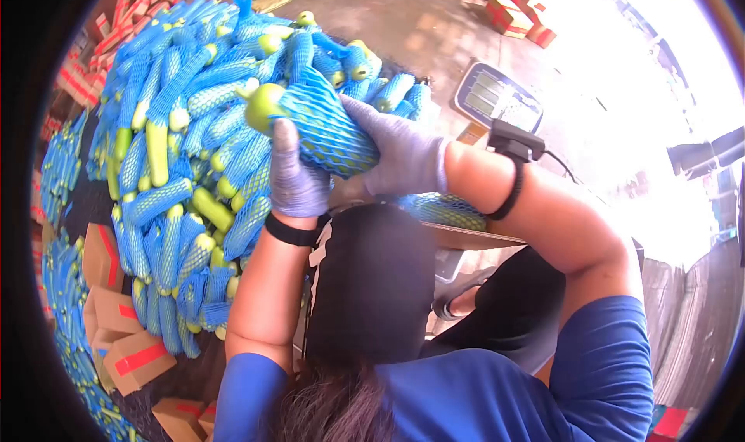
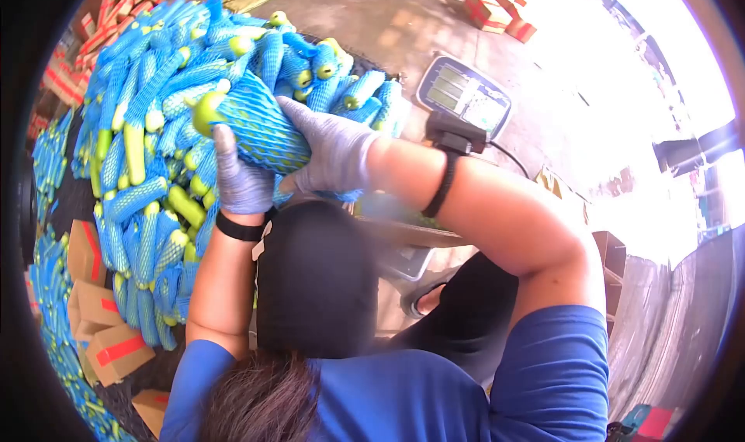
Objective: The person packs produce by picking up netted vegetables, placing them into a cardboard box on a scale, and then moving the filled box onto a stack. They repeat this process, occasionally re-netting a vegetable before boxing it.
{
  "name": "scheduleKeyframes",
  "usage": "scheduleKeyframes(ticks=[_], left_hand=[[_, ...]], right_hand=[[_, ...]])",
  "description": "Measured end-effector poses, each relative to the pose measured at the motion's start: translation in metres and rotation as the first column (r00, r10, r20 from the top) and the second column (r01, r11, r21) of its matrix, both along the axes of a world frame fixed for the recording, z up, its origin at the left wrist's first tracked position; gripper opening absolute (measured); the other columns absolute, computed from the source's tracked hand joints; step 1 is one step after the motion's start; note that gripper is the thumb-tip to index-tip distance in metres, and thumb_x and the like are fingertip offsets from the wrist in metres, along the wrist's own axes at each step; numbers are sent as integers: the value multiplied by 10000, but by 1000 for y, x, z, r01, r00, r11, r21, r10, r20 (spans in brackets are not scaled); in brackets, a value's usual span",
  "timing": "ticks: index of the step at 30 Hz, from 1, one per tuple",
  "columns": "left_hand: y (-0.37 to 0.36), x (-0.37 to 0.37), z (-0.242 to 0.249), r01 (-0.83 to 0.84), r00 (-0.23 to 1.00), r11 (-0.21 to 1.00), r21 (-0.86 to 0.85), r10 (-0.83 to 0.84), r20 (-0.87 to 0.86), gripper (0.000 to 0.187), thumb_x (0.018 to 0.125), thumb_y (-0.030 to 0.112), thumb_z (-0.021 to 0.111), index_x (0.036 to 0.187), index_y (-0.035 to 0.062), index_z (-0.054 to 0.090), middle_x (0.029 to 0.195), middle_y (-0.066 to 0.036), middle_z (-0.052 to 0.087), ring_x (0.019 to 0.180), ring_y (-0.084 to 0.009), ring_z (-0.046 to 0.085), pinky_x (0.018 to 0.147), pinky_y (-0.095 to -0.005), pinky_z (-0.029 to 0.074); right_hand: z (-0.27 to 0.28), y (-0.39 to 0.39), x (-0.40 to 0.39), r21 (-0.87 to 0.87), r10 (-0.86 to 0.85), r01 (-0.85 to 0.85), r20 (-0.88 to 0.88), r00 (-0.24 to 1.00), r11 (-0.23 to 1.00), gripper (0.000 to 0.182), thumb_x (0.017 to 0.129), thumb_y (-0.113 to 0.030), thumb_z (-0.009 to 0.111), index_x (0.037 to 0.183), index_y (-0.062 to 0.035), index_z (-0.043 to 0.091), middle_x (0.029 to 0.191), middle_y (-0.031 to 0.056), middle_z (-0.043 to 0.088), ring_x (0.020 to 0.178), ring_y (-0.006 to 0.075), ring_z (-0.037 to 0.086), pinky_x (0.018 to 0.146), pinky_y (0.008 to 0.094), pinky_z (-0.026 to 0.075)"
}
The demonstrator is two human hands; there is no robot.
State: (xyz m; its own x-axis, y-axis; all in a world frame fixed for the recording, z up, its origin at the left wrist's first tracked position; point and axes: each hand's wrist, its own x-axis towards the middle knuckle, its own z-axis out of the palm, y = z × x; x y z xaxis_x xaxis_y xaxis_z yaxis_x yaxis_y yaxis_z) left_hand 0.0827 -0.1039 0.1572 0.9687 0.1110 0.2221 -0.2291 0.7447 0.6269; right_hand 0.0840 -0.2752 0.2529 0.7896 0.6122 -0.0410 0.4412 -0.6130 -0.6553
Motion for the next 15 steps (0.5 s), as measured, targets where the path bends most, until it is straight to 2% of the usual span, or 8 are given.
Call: scheduleKeyframes(ticks=[2, 3, 5, 7, 9, 12, 13, 15], left_hand=[[-22, -2, 7, -75, 996, 978, 194, 63, 70, 716, 887, 444, 718, 1425, 63, 438, 1329, -87, 543, 1190, -218, 544, 1051, -406, 443], [-20, 8, 3, -224, 965, 910, 350, 156, 212, 708, 876, 318, 751, 1440, 75, 400, 1324, -108, 539, 1173, -199, 532, 1026, -387, 455], [-21, 15, 15, -532, 809, 728, 432, 286, 513, 728, 867, 229, 766, 1450, 86, 354, 1292, -138, 547, 1112, -192, 541, 995, -376, 468], [-24, 10, 17, -488, 843, 671, 558, 197, 500, 659, 918, 226, 705, 1436, 70, 328, 1239, -166, 583, 1018, -193, 560, 944, -364, 476], [-32, 9, 20, -713, 679, 418, 563, 213, 702, 454, 985, 269, 610, 1337, 32, 448, 1173, -170, 623, 1005, -231, 592, 908, -380, 491], [-36, 0, 25, -784, 598, 339, 520, 189, 779, 340, 1040, 317, 499, 1162, 6, 568, 1086, -168, 655, 974, -271, 624, 883, -404, 503], [-39, 1, 29, -821, 524, 394, 414, 229, 820, 297, 1058, 270, 471, 1048, 16, 624, 998, -156, 674, 924, -315, 656, 856, -410, 529], [-40, -7, 29, -746, 586, 506, 432, 191, 788, 349, 1067, 316, 446, 1050, 17, 625, 1052, -176, 686, 954, -318, 667, 870, -416, 531]], right_hand=[[4, -4, -5, -92, -77, 79, 23, 997, 993, 997, 676, -313, 890, 1487, -66, 366, 1314, 234, 603, 1223, 332, 599, 1018, 405, 481], [-16, -13, -2, -81, -104, 105, 17, 994, 991, 910, 675, -292, 862, 1426, -47, 411, 1236, 221, 629, 1160, 345, 620, 978, 413, 491], [-24, -25, -1, -73, -134, 134, 9, 991, 988, 824, 674, -272, 833, 1365, -27, 456, 1158, 209, 654, 1096, 358, 641, 937, 421, 501], [-22, -36, -8, -109, -106, 107, 13, 994, 988, 728, 694, -252, 811, 1297, -8, 484, 1126, 213, 652, 1075, 356, 651, 901, 418, 520], [-21, -35, -16, -65, -147, 151, 72, 987, 986, 728, 680, -285, 831, 1263, -7, 497, 1113, 220, 649, 1065, 374, 647, 904, 428, 518], [-26, -29, -25, 73, -190, 178, 227, 955, 981, 751, 643, -363, 875, 1188, 11, 519, 1049, 238, 642, 1021, 414, 642, 888, 447, 521], [-26, -30, -23, 135, -161, 132, 235, 958, 982, 762, 646, -386, 872, 1191, 10, 514, 1034, 236, 649, 997, 416, 650, 867, 447, 529], [-25, -34, -24, 146, -130, 85, 328, 936, 986, 744, 645, -388, 871, 1179, -7, 520, 1030, 224, 658, 978, 418, 655, 855, 452, 534]])
